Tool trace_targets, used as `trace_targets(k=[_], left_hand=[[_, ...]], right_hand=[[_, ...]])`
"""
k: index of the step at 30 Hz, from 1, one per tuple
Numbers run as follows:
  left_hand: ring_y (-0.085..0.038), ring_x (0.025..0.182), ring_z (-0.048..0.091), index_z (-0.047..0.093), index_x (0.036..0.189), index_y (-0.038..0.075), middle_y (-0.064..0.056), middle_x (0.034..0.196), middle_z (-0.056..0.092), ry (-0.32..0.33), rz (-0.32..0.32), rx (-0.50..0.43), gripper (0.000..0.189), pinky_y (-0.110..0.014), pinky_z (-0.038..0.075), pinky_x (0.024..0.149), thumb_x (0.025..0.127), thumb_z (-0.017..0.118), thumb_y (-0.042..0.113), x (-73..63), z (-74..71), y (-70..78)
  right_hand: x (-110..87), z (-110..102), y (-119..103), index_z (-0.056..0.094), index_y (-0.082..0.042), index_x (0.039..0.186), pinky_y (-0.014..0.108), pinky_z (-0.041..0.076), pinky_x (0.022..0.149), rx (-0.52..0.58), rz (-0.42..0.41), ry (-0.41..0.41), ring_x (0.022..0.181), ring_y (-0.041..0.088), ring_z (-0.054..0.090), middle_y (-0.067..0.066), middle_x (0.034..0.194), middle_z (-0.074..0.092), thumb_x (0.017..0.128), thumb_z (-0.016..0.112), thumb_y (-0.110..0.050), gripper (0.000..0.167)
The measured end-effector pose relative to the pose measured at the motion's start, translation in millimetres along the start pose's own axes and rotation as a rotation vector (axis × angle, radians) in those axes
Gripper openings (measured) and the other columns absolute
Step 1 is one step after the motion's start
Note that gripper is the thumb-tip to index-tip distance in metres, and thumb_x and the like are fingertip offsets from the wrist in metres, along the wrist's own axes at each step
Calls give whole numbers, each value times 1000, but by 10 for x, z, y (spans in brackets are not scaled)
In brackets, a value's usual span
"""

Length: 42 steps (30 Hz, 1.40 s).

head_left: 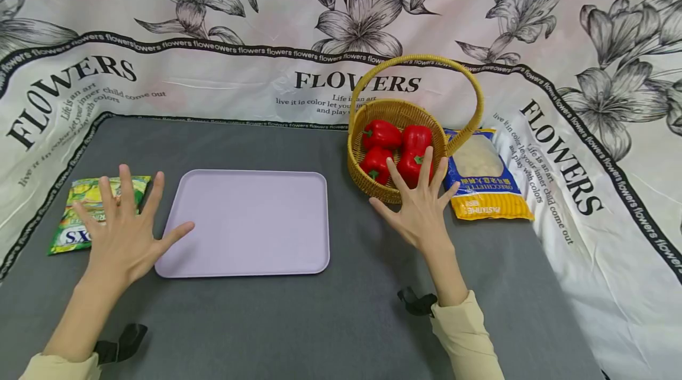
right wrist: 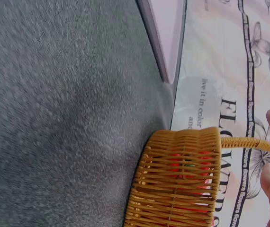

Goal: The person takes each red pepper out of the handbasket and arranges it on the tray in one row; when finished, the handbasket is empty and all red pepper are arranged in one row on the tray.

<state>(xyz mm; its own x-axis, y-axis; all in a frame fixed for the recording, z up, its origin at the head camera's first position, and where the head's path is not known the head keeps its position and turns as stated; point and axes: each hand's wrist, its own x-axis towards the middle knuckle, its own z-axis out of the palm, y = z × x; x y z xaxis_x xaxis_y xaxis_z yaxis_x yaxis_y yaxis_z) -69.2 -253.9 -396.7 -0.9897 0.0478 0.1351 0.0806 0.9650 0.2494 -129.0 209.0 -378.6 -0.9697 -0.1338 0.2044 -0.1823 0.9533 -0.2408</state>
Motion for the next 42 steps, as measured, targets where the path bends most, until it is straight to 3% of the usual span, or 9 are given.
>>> trace_targets(k=[10,14,17,19,21,24,27,35,42], left_hand=[[-40,139,-21,0,155,27,-13,155,-22,-11,64,-19,99,-74,-15,93,84,56,65,-188,110,29],[-43,141,-14,2,155,25,-12,157,-20,-103,139,-197,99,-72,-7,99,85,66,52,-270,149,-38],[-45,142,-1,11,155,23,-14,159,-11,-197,182,-370,98,-71,10,100,82,75,38,-310,176,-132],[-43,141,12,22,154,21,-15,159,0,-217,229,-395,96,-58,23,104,78,80,34,-319,209,-225],[-28,141,22,35,150,18,-17,157,16,-183,316,-368,94,-36,28,107,71,85,32,-304,262,-317],[-1,136,24,50,140,13,-8,154,29,-84,471,-339,91,-5,19,99,60,89,29,-265,364,-455],[15,130,18,59,130,7,4,152,31,-3,585,-364,87,-2,15,98,51,91,23,-227,453,-561],[12,126,30,67,108,-6,1,146,41,57,604,-332,74,-1,20,94,46,91,25,-181,495,-689],[-17,92,66,71,83,15,-25,120,61,89,621,-258,48,-2,35,83,42,90,33,-119,463,-668]], right_hand=[[-169,51,0,16,-38,152,77,-7,94,10,-35,-19,136,35,-33,4,153,-33,83,56,-63,84],[-199,107,24,16,-37,153,74,-7,98,50,-87,-21,138,35,-29,5,154,-30,83,56,-62,84],[-203,138,65,16,-37,153,71,-5,101,92,-135,-37,140,36,-25,5,156,-27,84,57,-61,83],[-191,158,116,15,-37,153,70,-3,103,126,-179,-45,141,38,-21,5,156,-25,85,56,-60,82],[-167,175,193,14,-36,153,68,-1,105,176,-231,-57,141,40,-19,7,157,-23,87,56,-58,81],[-125,185,320,13,-33,154,68,7,105,281,-287,-89,142,38,-17,7,157,-22,89,58,-51,80],[-80,178,429,14,-32,154,70,12,103,390,-305,-131,143,31,-19,1,158,-21,90,61,-42,80],[34,46,495,26,-11,152,66,13,106,623,-356,-96,145,31,4,9,160,3,89,62,-2,73],[172,-129,555,29,0,148,52,29,104,818,-343,-85,142,28,22,16,155,23,87,58,14,70]])
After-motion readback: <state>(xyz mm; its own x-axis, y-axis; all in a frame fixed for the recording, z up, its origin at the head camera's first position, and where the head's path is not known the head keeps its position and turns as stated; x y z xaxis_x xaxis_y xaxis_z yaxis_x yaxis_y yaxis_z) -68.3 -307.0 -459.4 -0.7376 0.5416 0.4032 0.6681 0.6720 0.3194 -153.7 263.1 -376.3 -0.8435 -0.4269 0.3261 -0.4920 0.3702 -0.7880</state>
